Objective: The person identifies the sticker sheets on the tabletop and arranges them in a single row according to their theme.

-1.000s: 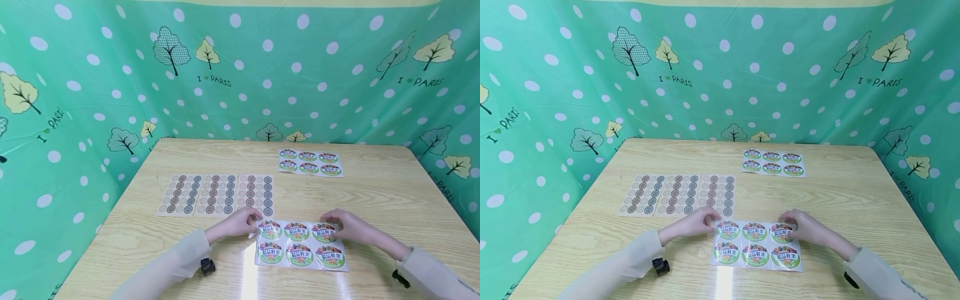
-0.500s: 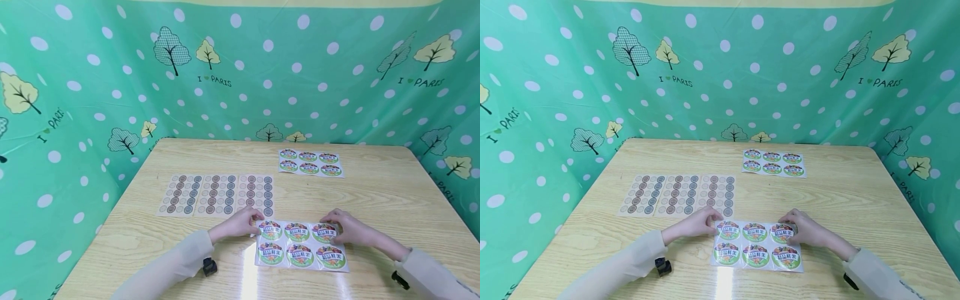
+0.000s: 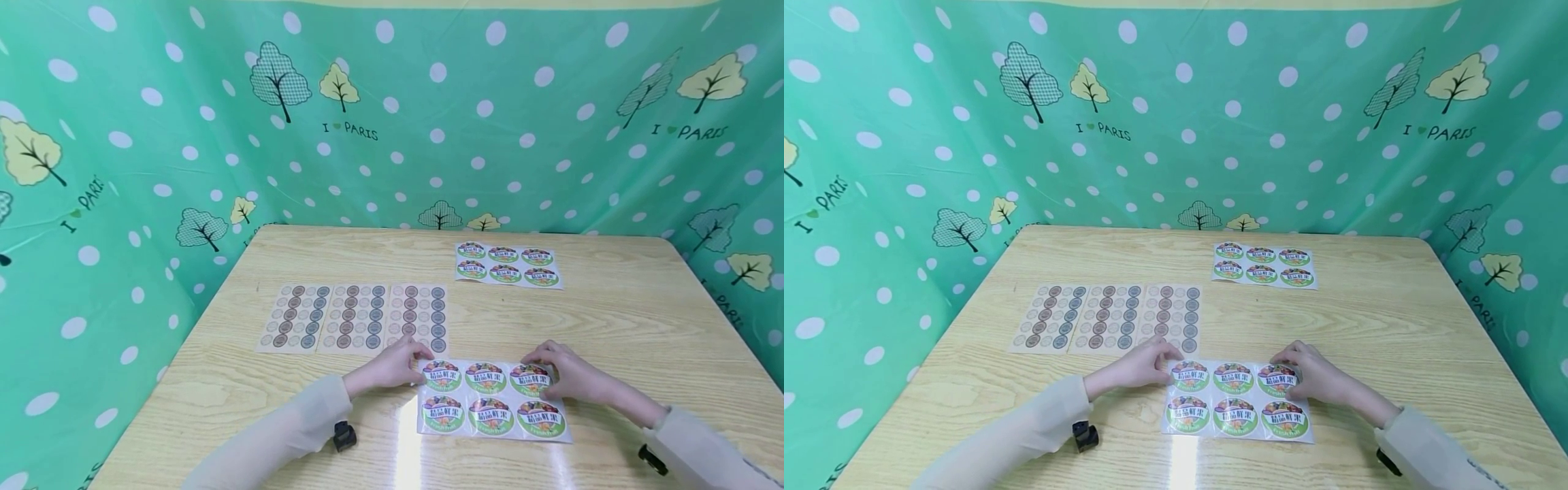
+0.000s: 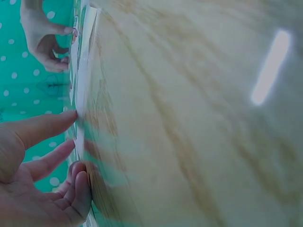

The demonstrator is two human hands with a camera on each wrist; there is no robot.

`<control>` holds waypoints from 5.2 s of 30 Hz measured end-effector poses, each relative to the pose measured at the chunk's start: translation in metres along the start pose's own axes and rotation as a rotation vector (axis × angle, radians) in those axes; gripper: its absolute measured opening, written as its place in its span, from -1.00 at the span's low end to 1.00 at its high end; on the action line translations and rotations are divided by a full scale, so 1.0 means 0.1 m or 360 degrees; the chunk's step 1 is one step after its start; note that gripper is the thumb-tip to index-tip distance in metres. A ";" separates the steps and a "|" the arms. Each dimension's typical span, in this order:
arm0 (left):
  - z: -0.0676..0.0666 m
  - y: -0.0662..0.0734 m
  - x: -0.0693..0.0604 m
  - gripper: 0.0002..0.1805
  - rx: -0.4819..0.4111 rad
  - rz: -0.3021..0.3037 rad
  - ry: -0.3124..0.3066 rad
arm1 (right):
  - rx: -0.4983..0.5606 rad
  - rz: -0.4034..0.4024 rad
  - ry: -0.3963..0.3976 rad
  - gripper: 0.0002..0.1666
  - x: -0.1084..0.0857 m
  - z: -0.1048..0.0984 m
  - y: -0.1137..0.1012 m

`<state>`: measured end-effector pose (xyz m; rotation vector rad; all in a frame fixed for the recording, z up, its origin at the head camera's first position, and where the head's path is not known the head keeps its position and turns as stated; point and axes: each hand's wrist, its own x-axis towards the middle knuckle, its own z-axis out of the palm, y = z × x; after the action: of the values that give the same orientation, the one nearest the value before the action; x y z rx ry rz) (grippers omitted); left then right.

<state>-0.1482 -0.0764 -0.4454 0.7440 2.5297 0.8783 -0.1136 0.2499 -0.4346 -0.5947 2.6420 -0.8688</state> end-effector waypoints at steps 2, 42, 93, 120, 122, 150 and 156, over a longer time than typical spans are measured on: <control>0.00 0.01 0.00 -0.57 0.0038 0.0000 0.0014 | 0.0007 0.0010 -0.0006 -0.38 0.00 0.00 -0.01; 0.01 0.07 0.03 -0.75 -0.0048 0.0032 -0.0002 | 0.0043 -0.0017 0.0075 -0.44 -0.02 -0.01 0.05; 0.01 0.03 0.07 -0.55 -0.1138 -0.0220 0.0153 | 0.0539 0.0220 0.0150 -0.63 -0.04 -0.21 0.13; -0.02 0.17 0.31 -0.54 -0.1302 -0.0249 0.0331 | 0.0731 0.0478 0.0249 -0.44 -0.04 -0.45 0.28; 0.00 0.15 0.35 -0.54 -0.1324 -0.0248 0.0349 | 0.0747 0.0492 0.0256 -0.43 -0.04 -0.46 0.29; 0.02 0.27 0.73 -0.54 -0.1333 -0.0324 0.0547 | 0.0742 0.0628 0.0414 -0.32 0.05 -0.66 0.46; 0.02 0.30 0.77 -0.54 -0.1305 -0.0336 0.0565 | 0.0748 0.0621 0.0449 -0.34 0.08 -0.68 0.50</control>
<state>-0.1981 -0.0106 -0.4395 0.0584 2.1253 1.9018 -0.1620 0.3165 -0.4143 0.1652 2.5086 -1.4543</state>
